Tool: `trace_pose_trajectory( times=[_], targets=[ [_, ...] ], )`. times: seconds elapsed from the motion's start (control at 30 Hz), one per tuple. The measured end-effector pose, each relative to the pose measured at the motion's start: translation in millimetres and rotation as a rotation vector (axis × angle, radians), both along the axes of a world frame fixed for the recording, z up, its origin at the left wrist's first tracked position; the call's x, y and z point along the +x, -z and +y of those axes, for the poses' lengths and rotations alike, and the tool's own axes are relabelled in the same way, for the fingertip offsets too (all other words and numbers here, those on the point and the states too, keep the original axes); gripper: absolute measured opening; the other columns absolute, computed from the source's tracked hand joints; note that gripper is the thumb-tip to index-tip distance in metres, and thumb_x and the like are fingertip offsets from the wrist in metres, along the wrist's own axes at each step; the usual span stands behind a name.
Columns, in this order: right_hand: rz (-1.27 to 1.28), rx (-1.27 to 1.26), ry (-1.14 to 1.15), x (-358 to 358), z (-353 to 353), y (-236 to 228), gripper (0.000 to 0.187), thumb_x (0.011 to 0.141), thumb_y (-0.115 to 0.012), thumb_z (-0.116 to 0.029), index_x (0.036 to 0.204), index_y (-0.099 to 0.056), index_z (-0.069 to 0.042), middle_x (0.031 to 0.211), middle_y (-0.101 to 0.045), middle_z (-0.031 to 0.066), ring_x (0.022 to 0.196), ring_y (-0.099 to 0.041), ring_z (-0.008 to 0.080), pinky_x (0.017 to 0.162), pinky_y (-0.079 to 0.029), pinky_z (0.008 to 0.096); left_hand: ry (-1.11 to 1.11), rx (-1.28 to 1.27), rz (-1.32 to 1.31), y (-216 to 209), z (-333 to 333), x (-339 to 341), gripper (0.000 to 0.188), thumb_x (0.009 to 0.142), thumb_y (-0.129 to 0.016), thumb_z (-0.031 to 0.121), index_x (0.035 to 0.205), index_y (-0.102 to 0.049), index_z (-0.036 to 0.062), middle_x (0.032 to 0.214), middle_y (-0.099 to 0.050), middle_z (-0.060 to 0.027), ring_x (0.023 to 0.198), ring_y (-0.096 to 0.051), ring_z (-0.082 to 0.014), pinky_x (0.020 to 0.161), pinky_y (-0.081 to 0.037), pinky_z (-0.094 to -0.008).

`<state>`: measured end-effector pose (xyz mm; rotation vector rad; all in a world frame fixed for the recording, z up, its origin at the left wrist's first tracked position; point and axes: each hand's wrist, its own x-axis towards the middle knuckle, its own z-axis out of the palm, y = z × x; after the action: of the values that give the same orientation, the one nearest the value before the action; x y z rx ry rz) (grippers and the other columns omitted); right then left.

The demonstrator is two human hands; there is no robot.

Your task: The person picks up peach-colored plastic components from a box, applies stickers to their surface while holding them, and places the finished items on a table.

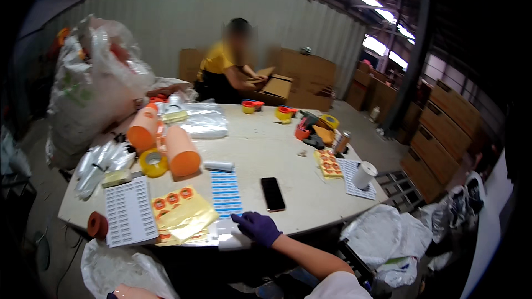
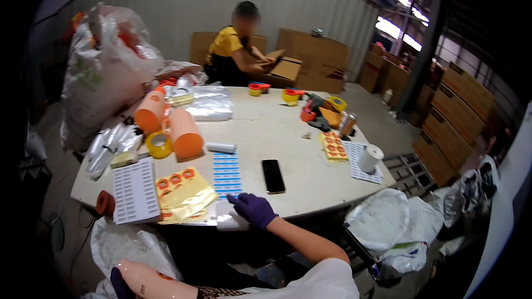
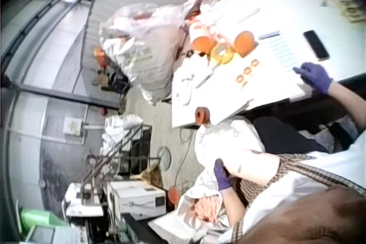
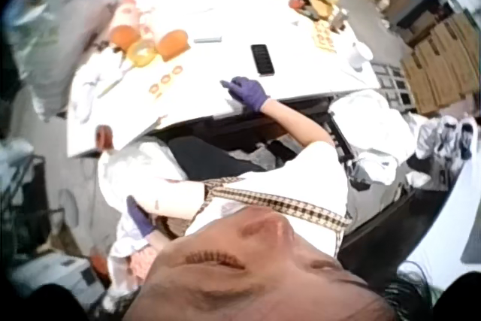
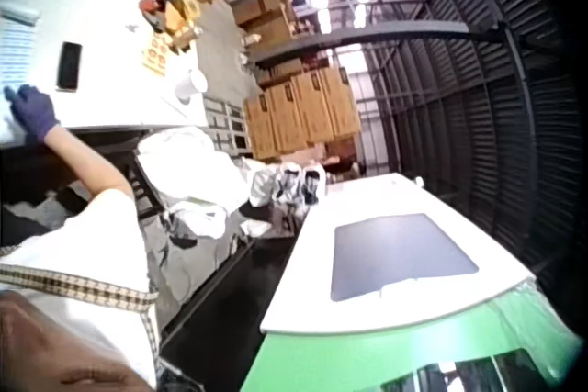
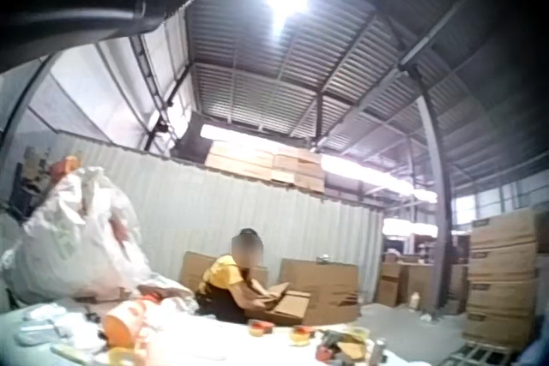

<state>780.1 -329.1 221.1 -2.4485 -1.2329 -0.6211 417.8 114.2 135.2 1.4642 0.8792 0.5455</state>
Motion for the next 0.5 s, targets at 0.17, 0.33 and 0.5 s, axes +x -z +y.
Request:
trace_pose_trajectory(
  times=[0.17, 0.33, 0.5],
  targets=[
    [0.24, 0.1, 0.141, 25.2, -44.1, 43.2, 0.042, 0.093, -0.06, -0.023, 0.135, -0.055, -0.016, 0.094, -0.059, 0.0135, 0.08, -0.062, 0.0307, 0.064, -0.052, 0.0422, 0.139, 0.093, 0.024, -4.0, -22.8, 53.6, 0.061, 0.09, -0.069, 0.038, 0.134, -0.051, -0.0011, 0.125, -0.059, -0.0185, 0.109, -0.058, -0.0319, 0.095, -0.049, -0.044],
    [0.256, 0.033, 0.159, 28.0, -41.5, 52.1, 0.041, 0.095, -0.056, -0.023, 0.135, -0.053, -0.016, 0.098, -0.058, 0.0116, 0.082, -0.062, 0.0304, 0.065, -0.052, 0.0435, 0.275, 0.105, 0.064, -9.0, -38.0, 97.7, 0.061, 0.091, -0.067, 0.039, 0.135, -0.051, 0.0, 0.127, -0.059, -0.0177, 0.11, -0.058, -0.0317, 0.096, -0.049, -0.0441],
    [0.297, 0.025, 0.161, 26.0, -41.0, 42.8, 0.041, 0.095, -0.056, -0.024, 0.135, -0.053, -0.015, 0.099, -0.058, 0.0111, 0.082, -0.062, 0.0302, 0.065, -0.052, 0.0437, 0.336, 0.1, 0.076, -7.2, -43.4, 120.9, 0.06, 0.092, -0.065, 0.04, 0.135, -0.051, 0.001, 0.128, -0.059, -0.0169, 0.112, -0.058, -0.0315, 0.097, -0.048, -0.0443]
  ],
)
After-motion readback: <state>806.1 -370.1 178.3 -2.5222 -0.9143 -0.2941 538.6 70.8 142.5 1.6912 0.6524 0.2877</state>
